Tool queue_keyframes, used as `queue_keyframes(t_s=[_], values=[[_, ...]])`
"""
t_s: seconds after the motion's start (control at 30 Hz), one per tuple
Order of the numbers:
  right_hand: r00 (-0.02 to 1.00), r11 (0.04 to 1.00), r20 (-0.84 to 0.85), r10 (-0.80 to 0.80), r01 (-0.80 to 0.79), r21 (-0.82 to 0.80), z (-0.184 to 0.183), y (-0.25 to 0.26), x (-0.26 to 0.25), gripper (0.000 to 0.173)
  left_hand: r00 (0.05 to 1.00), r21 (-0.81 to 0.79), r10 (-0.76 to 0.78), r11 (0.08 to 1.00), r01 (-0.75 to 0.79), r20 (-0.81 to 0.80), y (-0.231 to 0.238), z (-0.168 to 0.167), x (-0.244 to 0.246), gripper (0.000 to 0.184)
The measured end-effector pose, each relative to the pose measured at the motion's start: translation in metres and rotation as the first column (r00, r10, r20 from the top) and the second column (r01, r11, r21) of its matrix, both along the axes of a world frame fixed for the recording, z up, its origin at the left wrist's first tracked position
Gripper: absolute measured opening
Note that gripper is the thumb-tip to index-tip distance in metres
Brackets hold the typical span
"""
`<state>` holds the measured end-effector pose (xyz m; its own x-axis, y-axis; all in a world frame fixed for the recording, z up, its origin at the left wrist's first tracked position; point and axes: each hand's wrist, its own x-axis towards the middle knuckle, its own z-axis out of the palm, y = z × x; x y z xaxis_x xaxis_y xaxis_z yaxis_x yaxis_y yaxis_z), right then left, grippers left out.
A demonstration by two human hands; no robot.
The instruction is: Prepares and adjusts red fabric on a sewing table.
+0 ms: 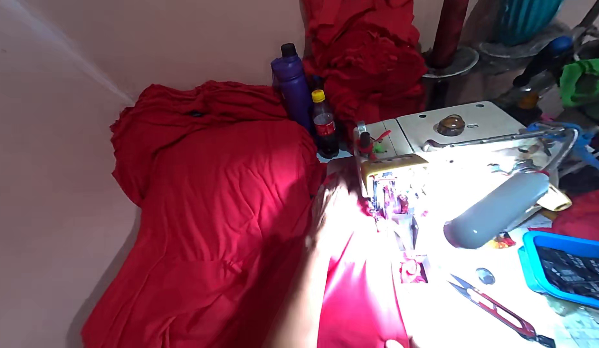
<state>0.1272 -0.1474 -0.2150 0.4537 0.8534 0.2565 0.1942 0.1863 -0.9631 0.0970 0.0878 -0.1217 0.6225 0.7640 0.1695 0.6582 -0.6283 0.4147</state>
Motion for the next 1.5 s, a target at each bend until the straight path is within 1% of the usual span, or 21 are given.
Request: queue_keyframes(t_s=[0.13, 0.2, 0.33, 0.5, 0.57, 0.67, 0.77, 0.83, 0.9, 0.97, 1.0, 1.07, 1.13, 1.2, 1.27, 1.33, 1.37, 1.4, 1.43, 1.47, 1.5], values=[[0.994, 0.998, -0.09, -0.055, 0.054, -0.011, 0.015, 0.023, 0.014, 0.009, 0.99, 0.115, -0.056, 0.992, 0.042, 0.127, 0.036, -0.009, 0.014, 0.036], [0.996, 0.998, -0.068, -0.063, 0.063, -0.001, 0.019, 0.033, 0.021, 0.01, 0.99, 0.096, -0.045, 0.995, 0.032, 0.136, 0.05, -0.003, 0.023, 0.033], [0.991, 0.999, -0.127, -0.034, 0.035, 0.002, 0.02, 0.04, 0.024, 0.01, 0.993, 0.024, 0.099, 0.995, -0.098, -0.059, 0.074, 0.017, 0.041, 0.031], [0.97, 0.994, -0.218, -0.105, 0.106, -0.009, 0.022, 0.045, 0.015, 0.013, 0.948, 0.286, 0.29, 0.927, -0.243, -0.133, 0.107, 0.008, 0.057, 0.035], [0.949, 0.993, -0.294, -0.113, 0.119, 0.003, 0.022, 0.053, 0.013, 0.017, 0.959, 0.349, 0.283, 0.901, -0.259, -0.017, 0.106, 0.006, 0.048, 0.031], [0.933, 0.986, -0.348, -0.093, 0.134, 0.095, 0.018, 0.062, 0.012, 0.021, 0.944, 0.254, 0.157, 0.938, -0.234, 0.288, 0.068, -0.005, -0.001, 0.036], [0.946, 0.984, -0.32, -0.049, 0.101, 0.149, 0.013, 0.06, 0.016, 0.019, 0.775, 0.168, 0.114, 0.947, -0.273, 0.621, 0.005, -0.041, -0.086, 0.036], [0.957, 0.99, -0.287, -0.027, 0.066, 0.126, 0.01, 0.052, 0.019, 0.021, 0.623, 0.075, 0.208, 0.915, -0.396, 0.754, -0.041, -0.062, -0.159, 0.039], [0.968, 0.994, -0.246, -0.056, 0.077, 0.077, 0.005, 0.044, 0.021, 0.019, 0.398, -0.144, 0.432, 0.803, -0.578, 0.809, -0.077, -0.08, -0.226, 0.048], [0.979, 0.992, -0.171, -0.11, 0.118, 0.038, -0.002, 0.037, 0.021, 0.017, 0.186, -0.434, 0.685, 0.624, -0.65, 0.705, -0.099, -0.1, -0.272, 0.062], [0.983, 0.992, -0.133, -0.124, 0.126, 0.011, -0.003, 0.033, 0.021, 0.017, 0.209, -0.508, 0.764, 0.581, -0.636, 0.611, -0.109, -0.113, -0.287, 0.065], [0.988, 0.99, -0.064, -0.139, 0.138, -0.021, -0.004, 0.028, 0.021, 0.017, 0.5, -0.528, 0.781, 0.623, -0.578, 0.375, -0.136, -0.13, -0.284, 0.058], [0.987, 0.987, -0.027, -0.157, 0.155, -0.04, -0.006, 0.025, 0.021, 0.018, 0.802, -0.556, 0.587, 0.705, -0.441, 0.108, -0.167, -0.128, -0.259, 0.05], [0.987, 0.987, -0.021, -0.158, 0.157, -0.039, -0.007, 0.021, 0.019, 0.018, 0.969, -0.611, 0.241, 0.76, -0.222, -0.051, -0.179, -0.121, -0.249, 0.054], [0.992, 0.991, -0.014, -0.128, 0.127, -0.032, -0.006, 0.016, 0.017, 0.017, 0.999, -0.574, 0.024, 0.818, -0.042, -0.039, -0.178, -0.085, -0.259, 0.042], [0.996, 0.995, 0.005, -0.087, 0.088, -0.057, -0.002, 0.012, 0.016, 0.015, 0.986, -0.381, 0.141, 0.92, -0.096, 0.091, -0.175, -0.033, -0.293, 0.027], [0.998, 0.996, 0.025, -0.063, 0.065, -0.068, 0.001, 0.011, 0.014, 0.015, 0.945, -0.184, 0.271, 0.954, -0.238, 0.184, -0.17, -0.01, -0.313, 0.027], [0.999, 0.996, 0.039, -0.016, 0.019, -0.084, 0.004, 0.011, 0.01, 0.015, 0.859, 0.002, 0.433, 0.893, -0.451, 0.273, -0.165, 0.012, -0.325, 0.037], [0.998, 0.993, 0.032, 0.05, -0.046, -0.112, 0.006, 0.01, 0.003, 0.016, 0.745, 0.16, 0.567, 0.747, -0.645, 0.351, -0.155, 0.025, -0.332, 0.049], [0.993, 0.982, -0.002, 0.121, -0.12, -0.145, 0.008, 0.009, -0.007, 0.019, 0.664, 0.278, 0.631, 0.607, -0.744, 0.401, -0.144, 0.029, -0.335, 0.062], [0.984, 0.973, -0.047, 0.17, -0.176, -0.149, 0.007, 0.01, -0.017, 0.023, 0.664, 0.375, 0.624, 0.548, -0.748, 0.413, -0.136, 0.027, -0.334, 0.074]])
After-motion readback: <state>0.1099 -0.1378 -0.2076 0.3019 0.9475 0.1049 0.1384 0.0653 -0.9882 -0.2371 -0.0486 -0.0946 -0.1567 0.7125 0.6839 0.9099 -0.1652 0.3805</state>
